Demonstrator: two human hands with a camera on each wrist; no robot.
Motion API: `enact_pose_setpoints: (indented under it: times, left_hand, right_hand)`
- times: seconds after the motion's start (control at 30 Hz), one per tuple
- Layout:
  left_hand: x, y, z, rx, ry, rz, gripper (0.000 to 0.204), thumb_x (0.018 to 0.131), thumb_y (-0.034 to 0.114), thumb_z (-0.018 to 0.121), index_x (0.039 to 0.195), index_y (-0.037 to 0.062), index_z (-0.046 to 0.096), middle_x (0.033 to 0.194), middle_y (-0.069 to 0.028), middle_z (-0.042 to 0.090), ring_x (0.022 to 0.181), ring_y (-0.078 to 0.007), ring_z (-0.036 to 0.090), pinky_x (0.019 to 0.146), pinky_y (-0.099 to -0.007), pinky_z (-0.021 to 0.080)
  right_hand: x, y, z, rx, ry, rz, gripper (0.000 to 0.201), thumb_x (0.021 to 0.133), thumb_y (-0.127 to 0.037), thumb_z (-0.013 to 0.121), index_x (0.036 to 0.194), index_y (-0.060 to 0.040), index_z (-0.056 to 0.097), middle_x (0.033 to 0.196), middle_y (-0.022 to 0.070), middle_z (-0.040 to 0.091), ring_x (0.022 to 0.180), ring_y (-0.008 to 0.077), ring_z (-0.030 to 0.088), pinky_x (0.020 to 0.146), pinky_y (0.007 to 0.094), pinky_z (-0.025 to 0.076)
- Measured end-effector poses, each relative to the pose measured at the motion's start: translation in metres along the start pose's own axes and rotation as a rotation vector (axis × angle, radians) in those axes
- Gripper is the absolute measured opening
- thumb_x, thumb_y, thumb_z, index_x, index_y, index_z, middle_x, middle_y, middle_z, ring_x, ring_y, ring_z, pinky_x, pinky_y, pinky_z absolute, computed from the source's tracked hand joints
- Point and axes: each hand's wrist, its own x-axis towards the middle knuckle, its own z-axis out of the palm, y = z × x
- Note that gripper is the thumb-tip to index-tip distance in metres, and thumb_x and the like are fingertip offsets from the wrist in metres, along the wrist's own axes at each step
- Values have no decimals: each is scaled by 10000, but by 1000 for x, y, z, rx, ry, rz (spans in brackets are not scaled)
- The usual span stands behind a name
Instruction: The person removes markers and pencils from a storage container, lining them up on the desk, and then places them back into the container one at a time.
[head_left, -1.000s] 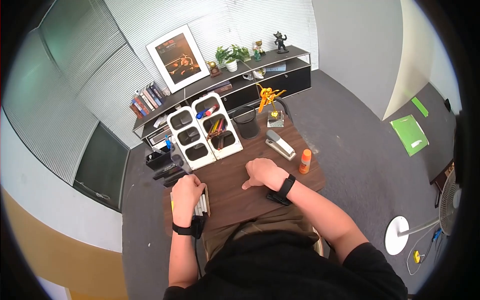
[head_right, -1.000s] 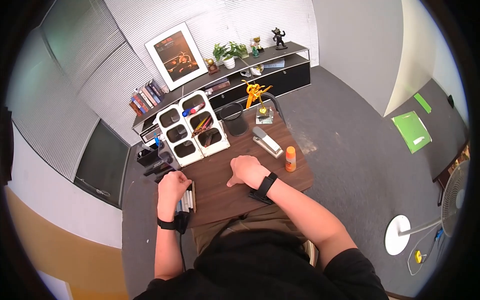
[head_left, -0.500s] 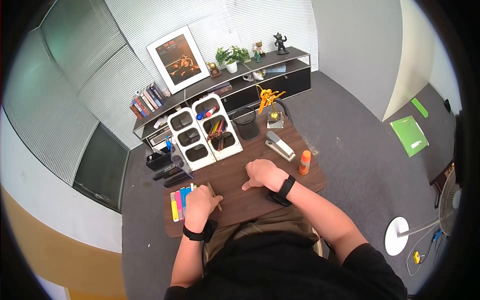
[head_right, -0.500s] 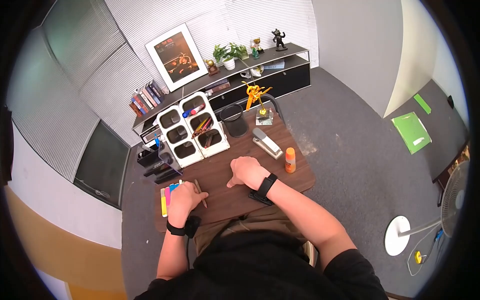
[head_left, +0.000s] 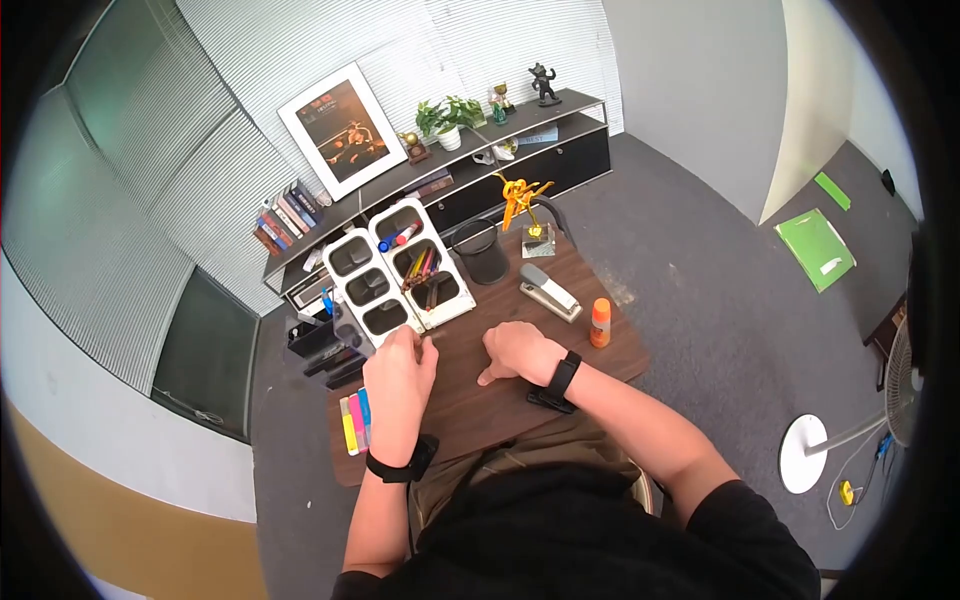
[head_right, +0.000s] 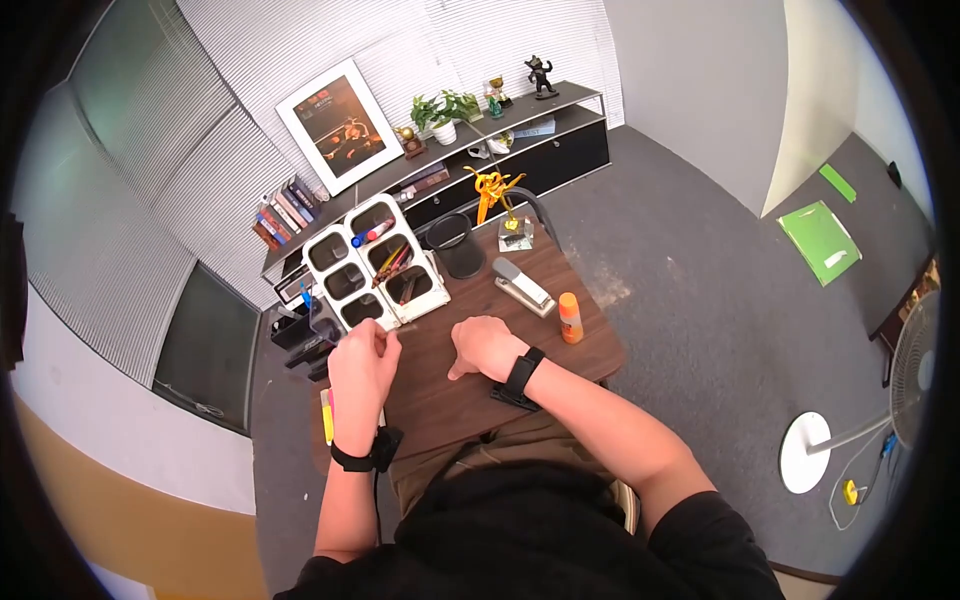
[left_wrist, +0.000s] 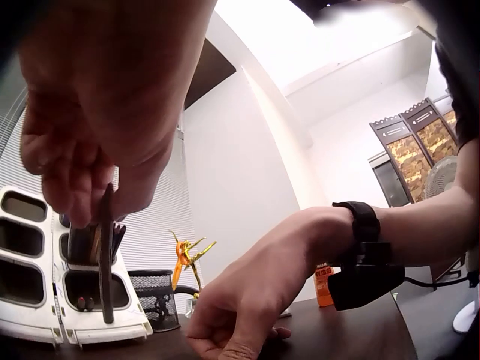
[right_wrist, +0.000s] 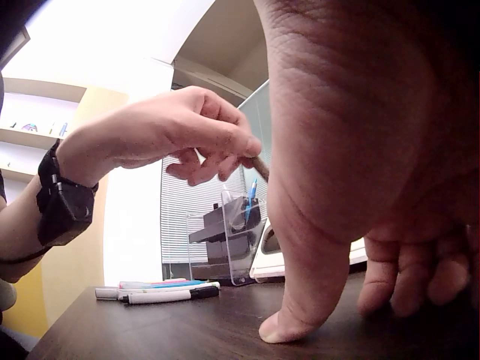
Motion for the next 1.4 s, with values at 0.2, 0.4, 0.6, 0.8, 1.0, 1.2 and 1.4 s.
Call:
enact_pose_setpoints:
  times: [0.2, 0.4, 0.6, 0.8, 1.0, 1.2, 1.4]
  left_hand:
    - [14, -2, 39, -128, 165, 126, 105, 993, 85, 757, 1015, 24, 674, 885, -158, 732, 748, -395, 739, 649, -479, 583]
    - [21, -8, 63, -135, 137, 158, 107, 992, 56, 723, 1030, 12, 632, 943, -202, 717, 791, -455, 725, 663, -533, 581]
    - [24, -9, 74, -50, 60, 109, 107, 988, 31, 685, 1051, 6, 602, 963, -222, 708, 828, -471, 725, 706, -555, 595]
    - [26, -14, 82, -40, 35, 104, 187, 980, 24, 690, 1154, -14, 630, 1026, -248, 742, 887, -471, 742, 756, -557, 605]
    - [20, -14, 72, -32, 18, 30, 190, 992, 50, 708, 1165, -10, 657, 1036, -252, 763, 897, -460, 753, 764, -546, 610]
    - [0, -30, 42, 23, -30, -107, 107, 965, 134, 779, 974, 39, 730, 808, -168, 763, 802, -409, 763, 730, -501, 597]
    - [-28, -80, 12, 95, -195, -202, 172, 905, 202, 846, 937, 43, 787, 870, -188, 789, 877, -402, 779, 812, -499, 615]
  right_hand:
    - [-4, -2, 1, 17, 35, 8, 622, 799, -532, 944, 1163, -40, 831, 1119, 165, 838, 1096, 351, 803, 953, 443, 635]
    - [-2, -1, 1, 11, 29, 3, 642, 802, -532, 943, 1197, -41, 819, 1134, 160, 839, 1103, 342, 805, 953, 435, 636]
    - [-4, -1, 0, 18, 26, -5, 645, 799, -530, 946, 1200, -41, 817, 1133, 162, 839, 1099, 338, 808, 946, 435, 639]
    - [-2, 0, 2, 24, 41, -11, 648, 794, -523, 949, 1204, -40, 812, 1120, 159, 840, 1085, 339, 810, 939, 436, 642]
    - [-3, 0, 1, 26, 35, -14, 650, 813, -547, 927, 1178, -20, 817, 1110, 182, 832, 1089, 365, 800, 956, 449, 632]
    - [-2, 0, -1, 17, 10, -4, 662, 816, -557, 922, 1172, -8, 820, 1124, 188, 830, 1103, 379, 795, 965, 459, 631]
    - [-1, 0, -1, -3, 9, 14, 668, 803, -551, 935, 1185, -14, 824, 1159, 182, 832, 1119, 371, 797, 969, 460, 638]
